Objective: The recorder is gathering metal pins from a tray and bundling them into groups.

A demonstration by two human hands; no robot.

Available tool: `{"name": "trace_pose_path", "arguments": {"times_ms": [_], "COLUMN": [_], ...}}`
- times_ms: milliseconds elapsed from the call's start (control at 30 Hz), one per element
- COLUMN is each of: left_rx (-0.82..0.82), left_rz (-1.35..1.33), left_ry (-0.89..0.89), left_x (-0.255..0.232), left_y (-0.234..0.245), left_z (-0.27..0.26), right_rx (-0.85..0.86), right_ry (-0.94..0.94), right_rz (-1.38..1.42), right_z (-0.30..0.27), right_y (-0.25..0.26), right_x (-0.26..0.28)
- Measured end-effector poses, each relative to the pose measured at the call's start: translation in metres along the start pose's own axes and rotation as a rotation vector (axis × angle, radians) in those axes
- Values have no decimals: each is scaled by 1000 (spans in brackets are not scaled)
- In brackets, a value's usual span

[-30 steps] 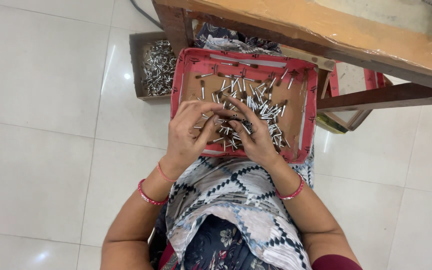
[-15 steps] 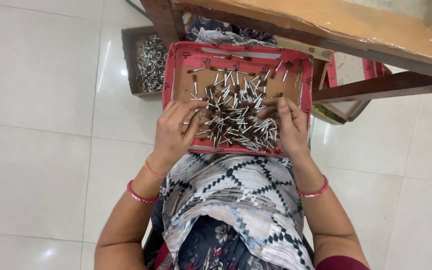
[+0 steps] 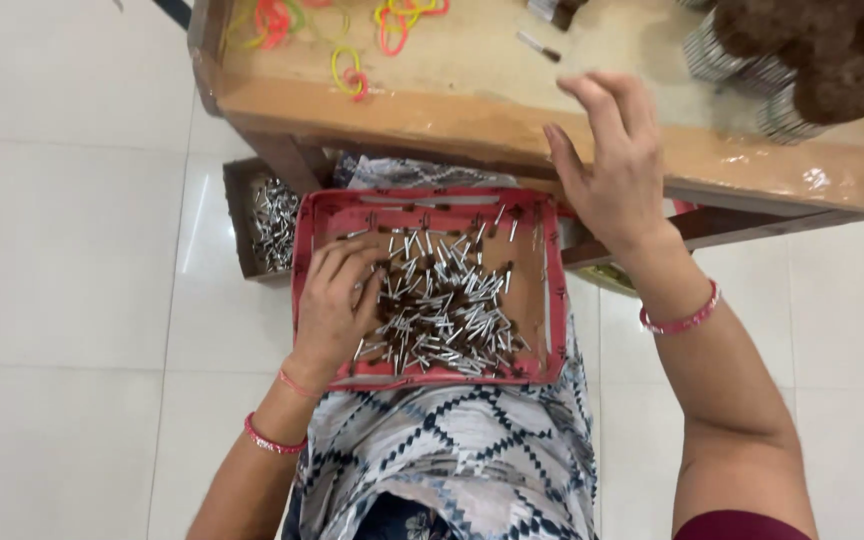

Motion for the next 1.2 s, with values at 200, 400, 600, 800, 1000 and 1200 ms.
{"name": "trace_pose_path", "arguments": {"times_ms": [200, 400, 600, 800, 1000, 1200], "left_rx": [57, 113, 170, 165, 170, 167], "left_rz": [-106, -143, -215, -249, -233, -328], "left_ry": [-25, 45, 90, 129, 125, 160], "left_x": [-16, -5, 0, 4, 5, -13], "left_y": [-20, -29, -39, -46, -42, -32], "left_z": [10, 10, 10, 4, 1, 42], "right_rx": [197, 243, 206, 278, 336, 315], "right_ry": [148, 184, 207, 101, -35, -106], "right_rz": [-228, -358, -416, -374, -272, -177], "right_z": [74, 77, 73, 69, 76, 70], "right_y": [-64, -104, -118, -128, -112, -92], "right_x": [-61, -107, -114, -124, -104, -115]}}
Point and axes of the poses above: each hand's wrist, its own z-axis towards the middle knuckle, its own y-axis out of the back of the hand, x = y × z, the point moved 8 cm from there along z, towards the middle knuckle, and after that the axes turned 12 degrees about -x, right-handed, at the moved point
